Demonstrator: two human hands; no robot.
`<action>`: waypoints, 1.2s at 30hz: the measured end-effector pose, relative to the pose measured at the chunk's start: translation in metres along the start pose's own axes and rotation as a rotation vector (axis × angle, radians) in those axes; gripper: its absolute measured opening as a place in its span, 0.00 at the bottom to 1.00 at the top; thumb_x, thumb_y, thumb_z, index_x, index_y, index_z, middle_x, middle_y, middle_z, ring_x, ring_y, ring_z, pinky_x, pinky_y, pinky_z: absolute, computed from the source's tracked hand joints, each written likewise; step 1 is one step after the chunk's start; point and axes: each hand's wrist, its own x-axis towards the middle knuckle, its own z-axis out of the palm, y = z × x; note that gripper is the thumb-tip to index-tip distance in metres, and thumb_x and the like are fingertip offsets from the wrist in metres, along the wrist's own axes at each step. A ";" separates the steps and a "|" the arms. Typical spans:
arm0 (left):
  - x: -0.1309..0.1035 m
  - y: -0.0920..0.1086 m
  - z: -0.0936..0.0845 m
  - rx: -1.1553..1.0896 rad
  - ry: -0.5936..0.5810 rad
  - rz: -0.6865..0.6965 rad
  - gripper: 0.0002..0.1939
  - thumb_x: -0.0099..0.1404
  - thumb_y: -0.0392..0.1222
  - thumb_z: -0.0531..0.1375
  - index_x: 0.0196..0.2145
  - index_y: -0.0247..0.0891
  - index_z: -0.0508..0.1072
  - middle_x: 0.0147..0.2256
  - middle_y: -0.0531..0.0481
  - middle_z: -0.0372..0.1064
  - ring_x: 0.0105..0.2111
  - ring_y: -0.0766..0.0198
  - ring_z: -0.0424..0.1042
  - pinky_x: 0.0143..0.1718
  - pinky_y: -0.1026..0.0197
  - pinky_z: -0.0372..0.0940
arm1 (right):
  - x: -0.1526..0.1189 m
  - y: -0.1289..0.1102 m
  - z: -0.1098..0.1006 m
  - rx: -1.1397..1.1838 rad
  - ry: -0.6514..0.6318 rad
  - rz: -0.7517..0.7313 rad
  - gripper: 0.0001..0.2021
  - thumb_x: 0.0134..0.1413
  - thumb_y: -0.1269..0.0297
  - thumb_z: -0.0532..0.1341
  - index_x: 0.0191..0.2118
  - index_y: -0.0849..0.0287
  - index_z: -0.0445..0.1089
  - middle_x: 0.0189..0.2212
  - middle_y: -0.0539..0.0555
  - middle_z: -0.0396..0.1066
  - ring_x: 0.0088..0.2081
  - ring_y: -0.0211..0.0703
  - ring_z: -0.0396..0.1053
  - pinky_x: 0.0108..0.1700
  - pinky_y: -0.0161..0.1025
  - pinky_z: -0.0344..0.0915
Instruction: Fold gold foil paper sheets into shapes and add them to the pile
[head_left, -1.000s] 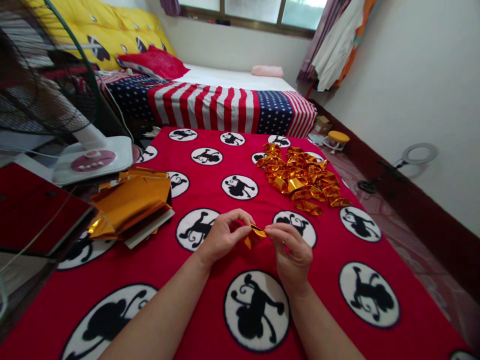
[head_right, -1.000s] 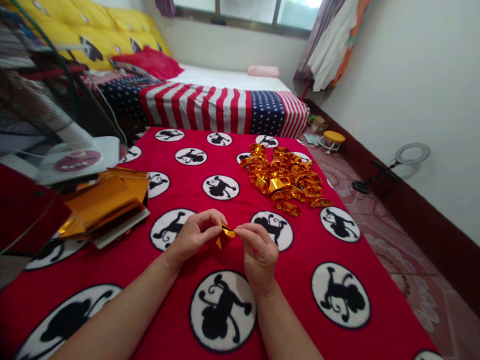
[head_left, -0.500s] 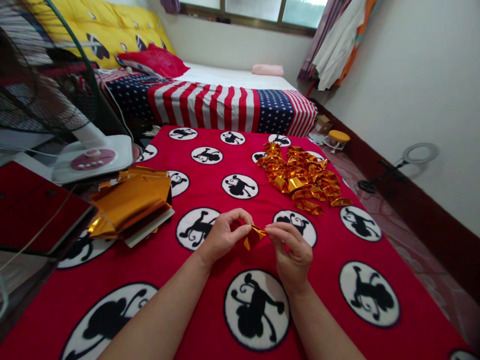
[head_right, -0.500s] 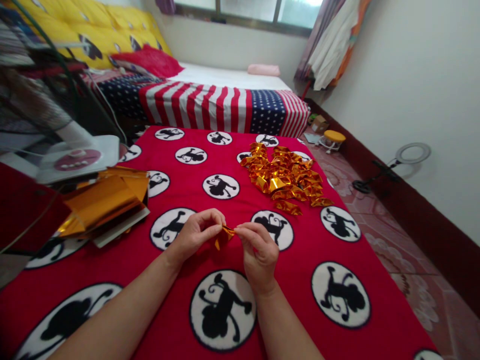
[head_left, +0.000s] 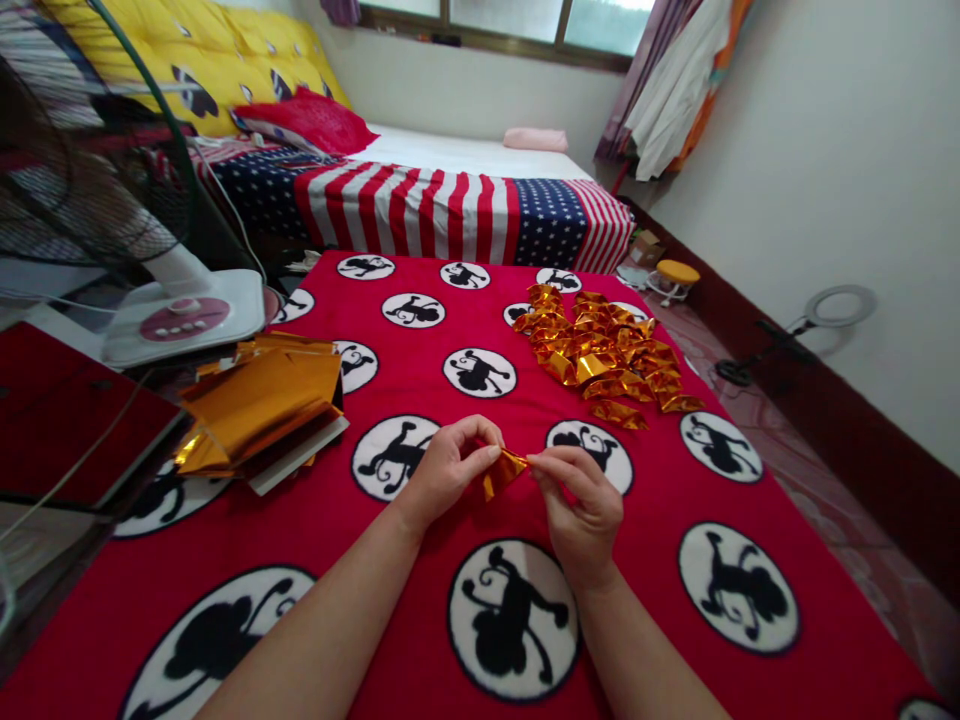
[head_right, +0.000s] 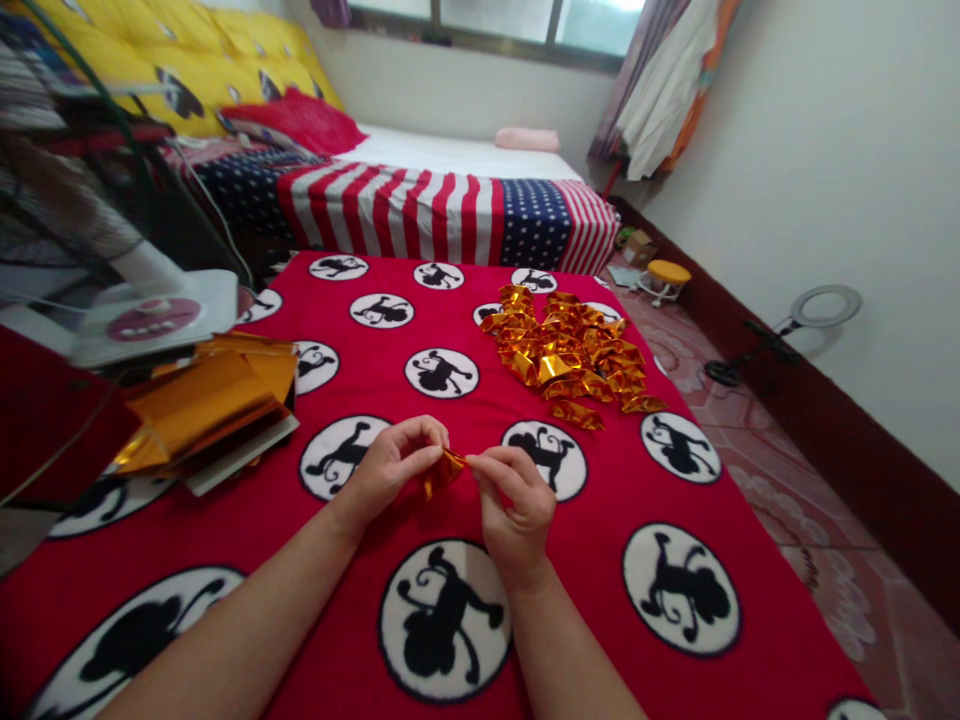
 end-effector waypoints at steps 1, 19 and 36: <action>0.000 0.001 0.000 0.018 0.008 0.023 0.07 0.64 0.42 0.60 0.32 0.35 0.68 0.33 0.50 0.65 0.32 0.65 0.67 0.36 0.65 0.62 | 0.000 0.000 0.000 0.002 0.005 -0.010 0.12 0.55 0.76 0.63 0.40 0.52 0.78 0.33 0.52 0.72 0.34 0.39 0.71 0.37 0.38 0.70; -0.001 0.006 0.003 0.203 0.122 0.226 0.06 0.66 0.41 0.59 0.31 0.37 0.69 0.35 0.49 0.67 0.37 0.62 0.68 0.42 0.62 0.62 | -0.003 -0.002 -0.003 -0.060 0.030 -0.173 0.21 0.55 0.82 0.60 0.47 0.48 0.77 0.36 0.53 0.74 0.37 0.40 0.74 0.37 0.38 0.72; -0.003 0.002 -0.002 0.132 0.154 0.197 0.13 0.64 0.45 0.62 0.44 0.37 0.70 0.37 0.47 0.72 0.38 0.61 0.72 0.41 0.61 0.63 | 0.002 0.002 0.001 0.082 0.289 0.279 0.05 0.56 0.68 0.64 0.38 0.59 0.76 0.34 0.53 0.72 0.29 0.38 0.72 0.29 0.36 0.72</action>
